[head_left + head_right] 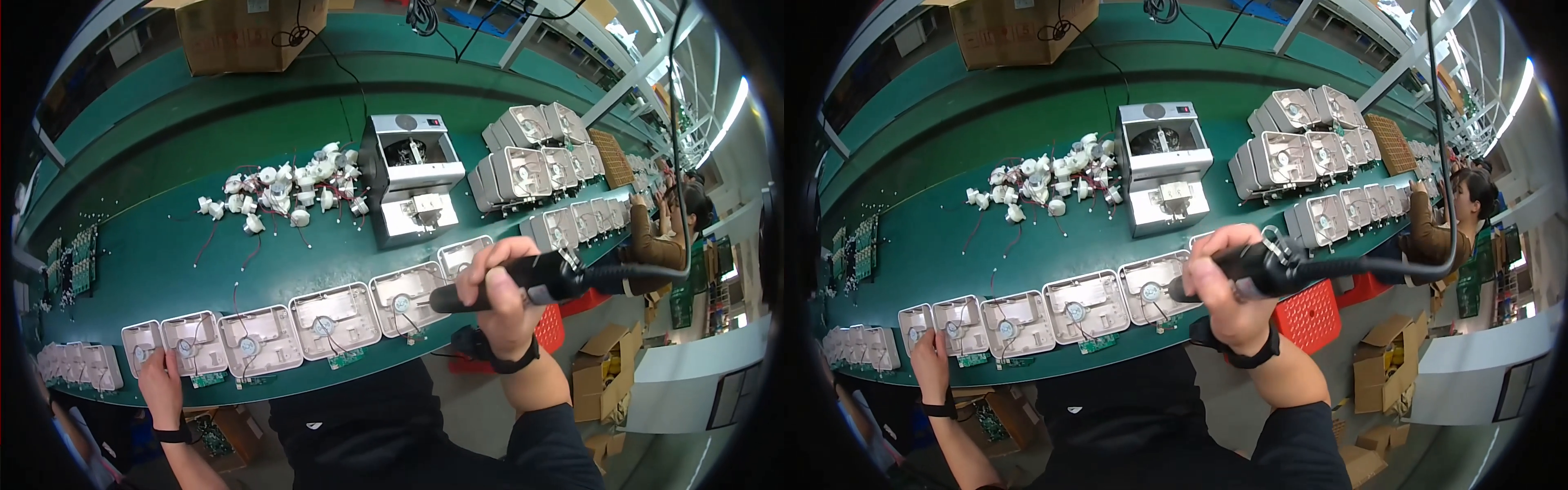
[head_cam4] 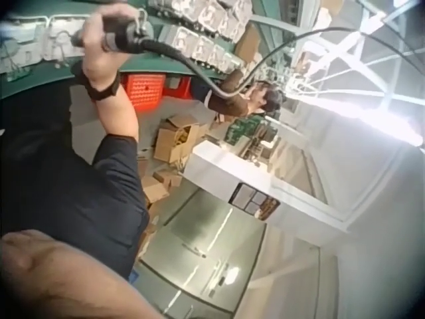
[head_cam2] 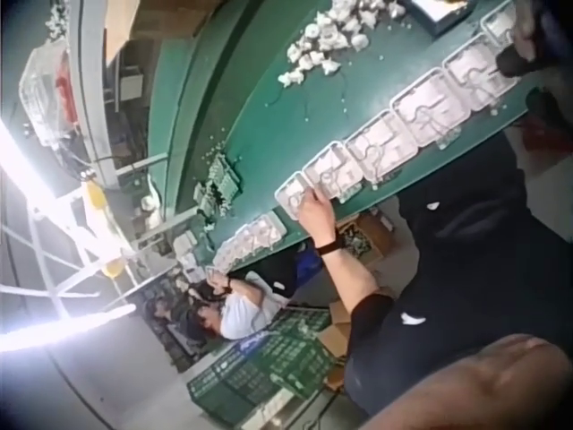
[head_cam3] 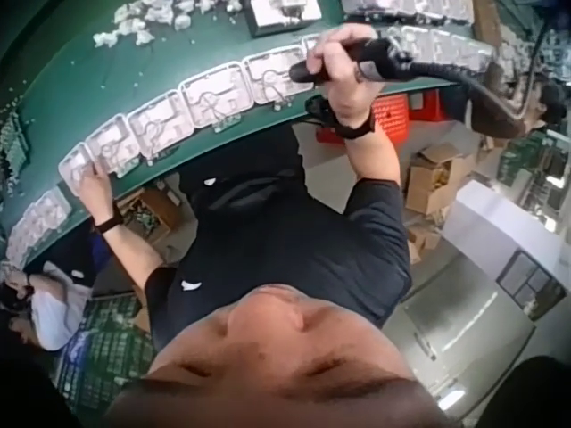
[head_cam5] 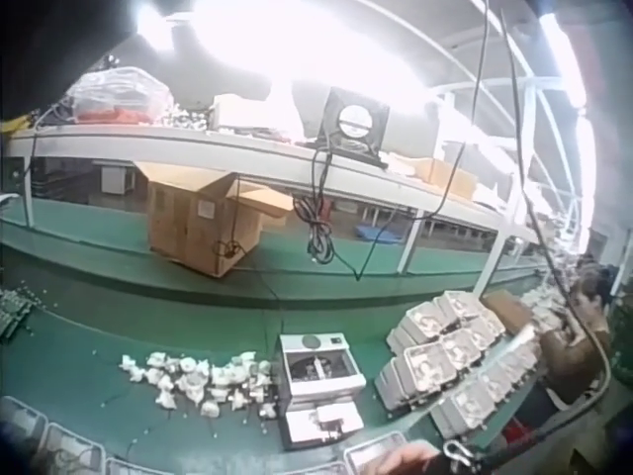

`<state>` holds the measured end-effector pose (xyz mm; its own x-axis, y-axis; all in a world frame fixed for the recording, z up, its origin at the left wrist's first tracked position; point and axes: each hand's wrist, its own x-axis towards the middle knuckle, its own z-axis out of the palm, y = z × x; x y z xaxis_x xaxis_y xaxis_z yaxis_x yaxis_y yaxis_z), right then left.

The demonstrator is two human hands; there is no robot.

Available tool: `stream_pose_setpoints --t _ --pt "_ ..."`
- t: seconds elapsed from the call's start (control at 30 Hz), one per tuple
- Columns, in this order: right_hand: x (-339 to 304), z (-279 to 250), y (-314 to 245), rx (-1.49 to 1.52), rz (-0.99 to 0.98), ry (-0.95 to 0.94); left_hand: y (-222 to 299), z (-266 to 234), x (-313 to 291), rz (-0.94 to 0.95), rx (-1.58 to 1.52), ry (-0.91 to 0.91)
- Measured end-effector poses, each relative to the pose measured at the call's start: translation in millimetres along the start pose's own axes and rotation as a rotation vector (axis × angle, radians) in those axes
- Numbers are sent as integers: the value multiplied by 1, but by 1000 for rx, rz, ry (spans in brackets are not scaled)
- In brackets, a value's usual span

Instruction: The person places motors into plastic housings by hand, secures them with screws using a power screwdriver, and moves the assembled units to a stack.

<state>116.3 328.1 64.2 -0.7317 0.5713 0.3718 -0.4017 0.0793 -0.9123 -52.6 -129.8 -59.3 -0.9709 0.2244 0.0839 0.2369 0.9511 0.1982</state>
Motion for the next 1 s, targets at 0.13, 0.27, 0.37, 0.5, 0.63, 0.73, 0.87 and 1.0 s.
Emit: stream_pose_setpoints --t 0.13,0.27,0.37,0.5,0.63,0.73,0.87,1.0 --pt "-13 -2 17 22 -37 -95 0 2 2 4 -23 0" --pt "-17 -4 29 -6 -52 -51 -1 2 0 21 -27 16" --pt "-16 -4 32 -3 -42 -41 0 2 0 14 -22 11" --pt "-17 -4 42 -28 -56 -59 -1 2 0 29 -23 19" --pt "-13 -1 48 -109 -47 -37 0 2 1 23 -13 22" --pt "-15 4 52 -124 -67 -29 0 1 -1 22 -9 7" --pt "-9 2 50 -158 -69 -73 2 3 1 29 -23 31" --pt "6 -4 49 -174 -58 -64 7 3 1 23 -34 39"
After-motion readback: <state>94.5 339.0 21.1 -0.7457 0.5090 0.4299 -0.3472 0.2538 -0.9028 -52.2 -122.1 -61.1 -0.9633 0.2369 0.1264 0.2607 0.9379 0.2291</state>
